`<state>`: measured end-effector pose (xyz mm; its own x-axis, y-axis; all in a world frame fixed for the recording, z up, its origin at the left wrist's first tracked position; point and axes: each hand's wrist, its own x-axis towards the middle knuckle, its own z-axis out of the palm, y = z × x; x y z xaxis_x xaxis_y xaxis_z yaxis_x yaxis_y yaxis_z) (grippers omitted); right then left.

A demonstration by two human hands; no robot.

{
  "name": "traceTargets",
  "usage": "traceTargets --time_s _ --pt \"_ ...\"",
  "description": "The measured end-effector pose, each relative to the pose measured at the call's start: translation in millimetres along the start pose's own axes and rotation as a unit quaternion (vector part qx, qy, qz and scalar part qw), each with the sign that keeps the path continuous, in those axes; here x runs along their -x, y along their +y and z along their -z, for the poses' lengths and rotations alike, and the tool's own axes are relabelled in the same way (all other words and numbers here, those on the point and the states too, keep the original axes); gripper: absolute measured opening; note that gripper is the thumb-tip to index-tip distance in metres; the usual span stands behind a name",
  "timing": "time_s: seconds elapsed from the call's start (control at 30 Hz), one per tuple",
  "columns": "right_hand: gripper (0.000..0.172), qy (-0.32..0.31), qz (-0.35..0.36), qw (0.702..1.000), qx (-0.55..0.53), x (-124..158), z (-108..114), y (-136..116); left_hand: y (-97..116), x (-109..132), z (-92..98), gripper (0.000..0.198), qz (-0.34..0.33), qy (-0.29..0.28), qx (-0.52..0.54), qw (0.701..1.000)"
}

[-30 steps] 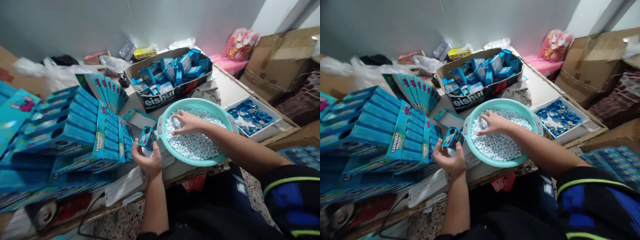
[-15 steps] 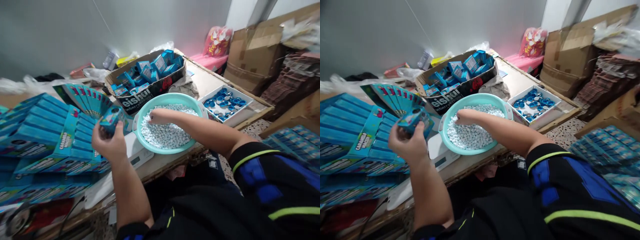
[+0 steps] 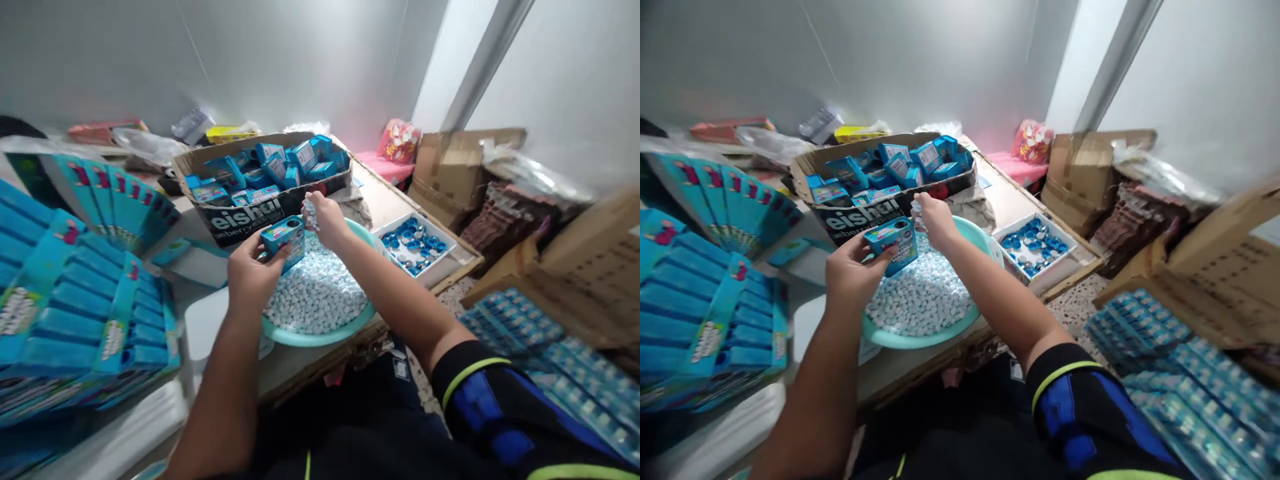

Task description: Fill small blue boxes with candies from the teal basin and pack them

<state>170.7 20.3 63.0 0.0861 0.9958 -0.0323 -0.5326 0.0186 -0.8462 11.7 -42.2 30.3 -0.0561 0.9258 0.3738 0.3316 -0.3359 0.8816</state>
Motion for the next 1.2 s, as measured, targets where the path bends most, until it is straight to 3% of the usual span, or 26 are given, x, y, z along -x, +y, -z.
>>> traceTargets --time_s 0.23,0.37,0.5,0.67,0.87,1.2 --pt "0.031 0.015 -0.009 0.999 -0.038 -4.8 5.8 3.8 -4.0 3.4 1.2 0.046 -0.021 -0.048 -0.083 0.995" --pt "0.037 0.011 0.015 0.996 0.09 -8.6 9.0 12.3 -8.5 5.5 -3.1 0.045 -0.03 -0.052 -0.07 0.996" --pt "0.045 0.025 0.034 0.973 0.228 -9.8 13.2 15.3 -10.7 7.0 -4.0 0.045 -0.042 -0.04 -0.033 0.998" --pt "0.045 -0.016 0.048 0.945 0.323 -5.2 17.1 13.4 -8.8 8.9 -3.2 0.045 -0.047 -0.048 -0.033 0.997" --pt "0.041 0.008 0.022 0.969 0.244 1.1 11.3 13.8 -7.7 8.5 -2.2 0.045 -0.039 -0.051 -0.045 0.997" --pt "0.045 0.009 0.028 0.982 0.188 5.7 3.1 13.4 -7.3 9.0 -2.0 0.046 -0.052 -0.046 -0.063 0.996"
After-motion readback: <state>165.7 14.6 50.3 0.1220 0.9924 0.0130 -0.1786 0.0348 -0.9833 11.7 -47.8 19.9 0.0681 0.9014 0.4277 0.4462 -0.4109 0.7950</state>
